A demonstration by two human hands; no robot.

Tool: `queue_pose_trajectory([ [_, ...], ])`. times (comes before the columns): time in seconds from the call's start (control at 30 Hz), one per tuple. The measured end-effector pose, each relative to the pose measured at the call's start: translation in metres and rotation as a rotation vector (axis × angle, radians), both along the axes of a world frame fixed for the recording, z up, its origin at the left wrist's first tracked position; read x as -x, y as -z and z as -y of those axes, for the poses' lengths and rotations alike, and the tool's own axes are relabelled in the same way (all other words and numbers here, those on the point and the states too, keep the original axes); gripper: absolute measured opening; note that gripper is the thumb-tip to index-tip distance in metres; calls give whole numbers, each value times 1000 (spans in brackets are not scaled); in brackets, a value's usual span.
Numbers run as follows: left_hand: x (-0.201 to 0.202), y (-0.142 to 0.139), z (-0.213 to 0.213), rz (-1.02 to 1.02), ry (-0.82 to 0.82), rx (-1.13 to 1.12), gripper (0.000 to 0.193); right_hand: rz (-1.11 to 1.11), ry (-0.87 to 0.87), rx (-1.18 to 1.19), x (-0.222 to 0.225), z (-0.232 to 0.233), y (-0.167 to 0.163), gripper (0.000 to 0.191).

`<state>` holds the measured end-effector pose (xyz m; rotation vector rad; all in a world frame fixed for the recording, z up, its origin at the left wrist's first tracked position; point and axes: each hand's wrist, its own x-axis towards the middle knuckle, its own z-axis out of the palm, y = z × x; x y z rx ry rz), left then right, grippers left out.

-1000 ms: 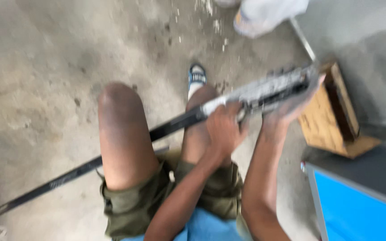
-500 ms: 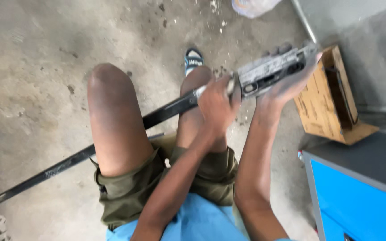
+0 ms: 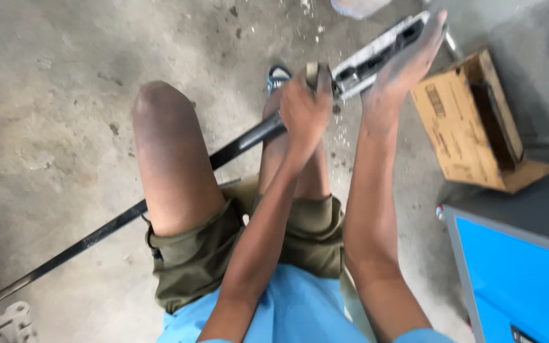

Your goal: The person sits and scrubs a small metal part with a dark abrasive pad, repeatedly rubbing its surfaces and edges. The part is rotated and flipped to access different sides while the person continues scrubbing.

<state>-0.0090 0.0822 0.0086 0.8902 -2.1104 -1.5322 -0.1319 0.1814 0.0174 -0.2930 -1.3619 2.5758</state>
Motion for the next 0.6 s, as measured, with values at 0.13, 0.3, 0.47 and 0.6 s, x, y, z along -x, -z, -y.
queue_pose_trajectory([
  [0.13,-4,-10,-2,2,54,117,36,-118,-87,-29,5,-4,7,47],
  [0.3,-2,-5,-3,146,110,123,38,-174,-121,-30,8,-3,10,41],
  [0.47,-9,6,-10,-203,53,220,40,-317,-247,-63,8,-2,11,44],
  [0.6,-6,-12,4,115,132,104,46,-249,-129,-288,3,-5,8,53],
])
